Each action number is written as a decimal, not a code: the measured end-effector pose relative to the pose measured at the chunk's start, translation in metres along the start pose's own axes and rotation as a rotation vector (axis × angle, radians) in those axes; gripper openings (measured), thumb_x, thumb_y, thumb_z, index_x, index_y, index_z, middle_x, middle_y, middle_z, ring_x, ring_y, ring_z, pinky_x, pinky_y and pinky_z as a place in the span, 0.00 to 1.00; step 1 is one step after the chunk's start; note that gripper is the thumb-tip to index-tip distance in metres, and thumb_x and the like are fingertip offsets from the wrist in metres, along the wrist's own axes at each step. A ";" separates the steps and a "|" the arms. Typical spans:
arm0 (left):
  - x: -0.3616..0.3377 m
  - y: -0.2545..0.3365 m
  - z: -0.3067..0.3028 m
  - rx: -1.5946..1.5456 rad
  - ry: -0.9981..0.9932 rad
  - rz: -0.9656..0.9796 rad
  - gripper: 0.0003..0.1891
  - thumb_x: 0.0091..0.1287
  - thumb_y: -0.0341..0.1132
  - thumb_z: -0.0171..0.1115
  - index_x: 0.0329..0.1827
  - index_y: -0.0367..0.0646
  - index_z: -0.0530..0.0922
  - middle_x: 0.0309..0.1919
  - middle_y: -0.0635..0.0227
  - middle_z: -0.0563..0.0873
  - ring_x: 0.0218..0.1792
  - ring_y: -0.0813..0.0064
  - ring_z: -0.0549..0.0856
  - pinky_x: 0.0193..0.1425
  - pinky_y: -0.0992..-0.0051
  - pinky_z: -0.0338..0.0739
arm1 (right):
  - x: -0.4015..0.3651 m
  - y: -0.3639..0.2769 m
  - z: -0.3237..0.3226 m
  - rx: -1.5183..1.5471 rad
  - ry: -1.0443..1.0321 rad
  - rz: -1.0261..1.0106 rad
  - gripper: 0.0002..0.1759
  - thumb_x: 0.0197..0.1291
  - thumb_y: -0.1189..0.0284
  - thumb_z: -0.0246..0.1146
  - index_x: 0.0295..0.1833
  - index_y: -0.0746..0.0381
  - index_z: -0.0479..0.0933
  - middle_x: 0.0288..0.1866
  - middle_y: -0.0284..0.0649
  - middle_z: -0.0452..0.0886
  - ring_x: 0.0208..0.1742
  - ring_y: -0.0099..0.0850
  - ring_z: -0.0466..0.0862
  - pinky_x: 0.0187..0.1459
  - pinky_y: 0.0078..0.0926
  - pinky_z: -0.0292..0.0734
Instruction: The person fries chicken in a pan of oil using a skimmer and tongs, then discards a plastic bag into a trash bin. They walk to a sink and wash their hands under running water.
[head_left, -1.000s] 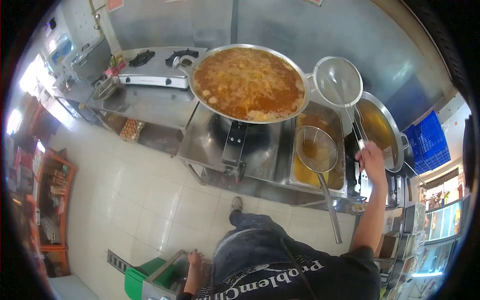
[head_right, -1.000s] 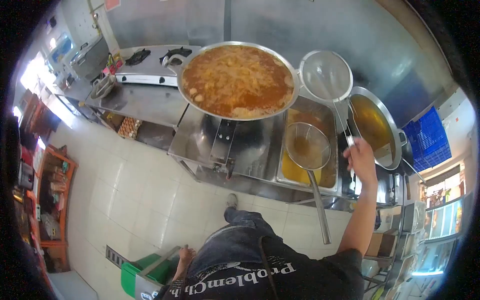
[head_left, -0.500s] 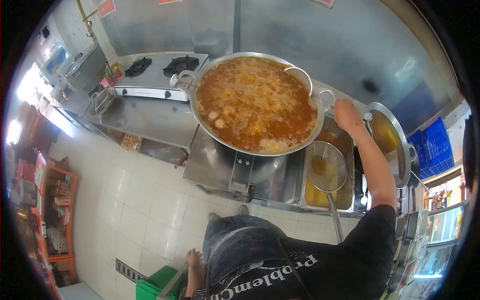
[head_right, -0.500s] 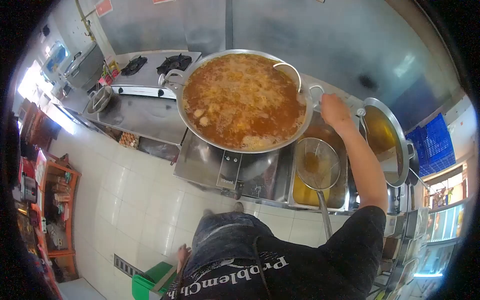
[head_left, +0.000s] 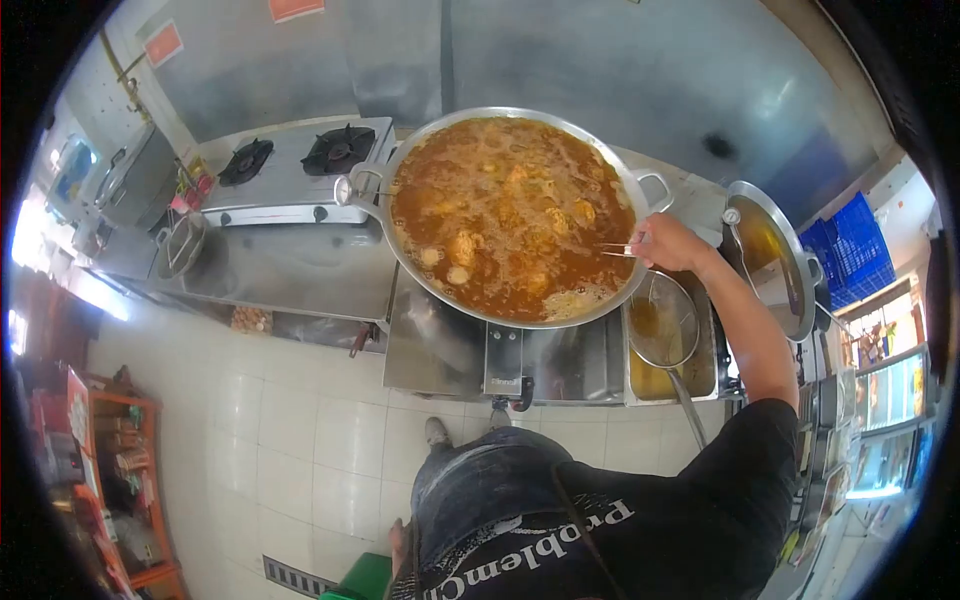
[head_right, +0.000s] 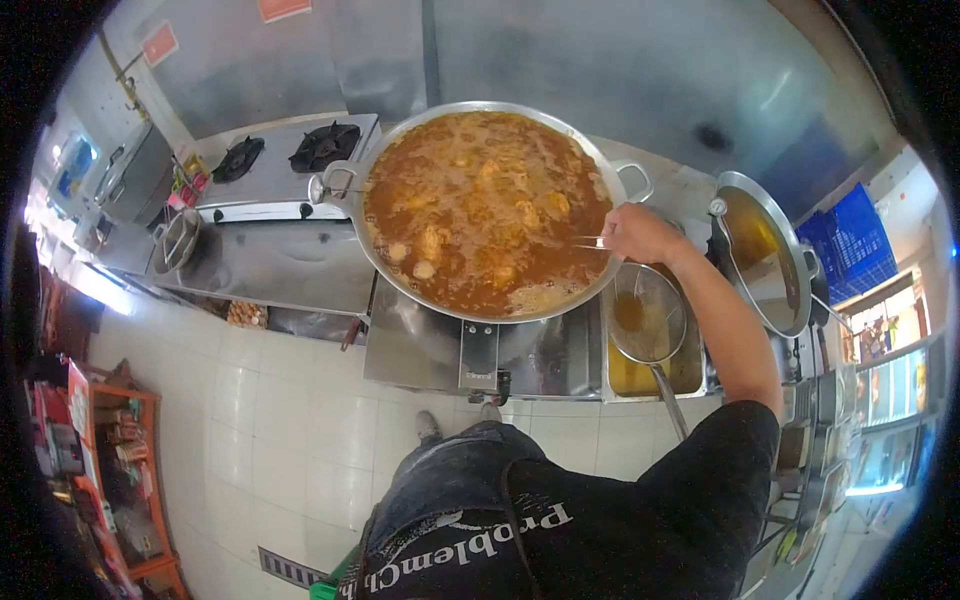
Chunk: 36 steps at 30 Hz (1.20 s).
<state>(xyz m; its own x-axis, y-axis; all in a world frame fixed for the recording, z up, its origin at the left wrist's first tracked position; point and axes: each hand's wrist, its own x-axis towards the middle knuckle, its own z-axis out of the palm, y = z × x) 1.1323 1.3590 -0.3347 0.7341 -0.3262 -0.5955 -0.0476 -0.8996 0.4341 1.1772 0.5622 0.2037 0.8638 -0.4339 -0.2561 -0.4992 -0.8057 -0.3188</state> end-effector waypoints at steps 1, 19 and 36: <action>0.007 -0.009 -0.009 0.061 -0.022 0.081 0.27 0.75 0.48 0.58 0.69 0.38 0.72 0.46 0.56 0.84 0.35 0.57 0.85 0.36 0.52 0.79 | 0.001 -0.005 0.004 0.024 -0.023 -0.011 0.10 0.63 0.69 0.68 0.37 0.66 0.83 0.22 0.36 0.85 0.26 0.27 0.84 0.35 0.30 0.79; 0.067 -0.019 -0.048 0.099 0.110 0.116 0.17 0.76 0.46 0.60 0.40 0.38 0.78 0.30 0.58 0.83 0.32 0.60 0.82 0.37 0.57 0.77 | -0.018 -0.005 0.024 0.253 0.040 0.018 0.13 0.66 0.67 0.67 0.44 0.67 0.87 0.25 0.37 0.86 0.26 0.25 0.84 0.34 0.28 0.79; 0.087 0.000 -0.040 -0.890 -0.021 -0.366 0.20 0.71 0.48 0.64 0.34 0.37 0.80 0.28 0.60 0.84 0.31 0.62 0.85 0.35 0.61 0.81 | -0.058 0.000 -0.022 0.063 0.157 0.081 0.12 0.68 0.68 0.65 0.44 0.67 0.85 0.27 0.44 0.87 0.29 0.32 0.86 0.39 0.33 0.80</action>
<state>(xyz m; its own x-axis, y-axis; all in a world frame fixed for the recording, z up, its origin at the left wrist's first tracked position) 1.2237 1.3419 -0.3592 0.5892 -0.0821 -0.8038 0.7194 -0.3996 0.5681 1.1287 0.5782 0.2390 0.8181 -0.5581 -0.1388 -0.5666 -0.7408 -0.3610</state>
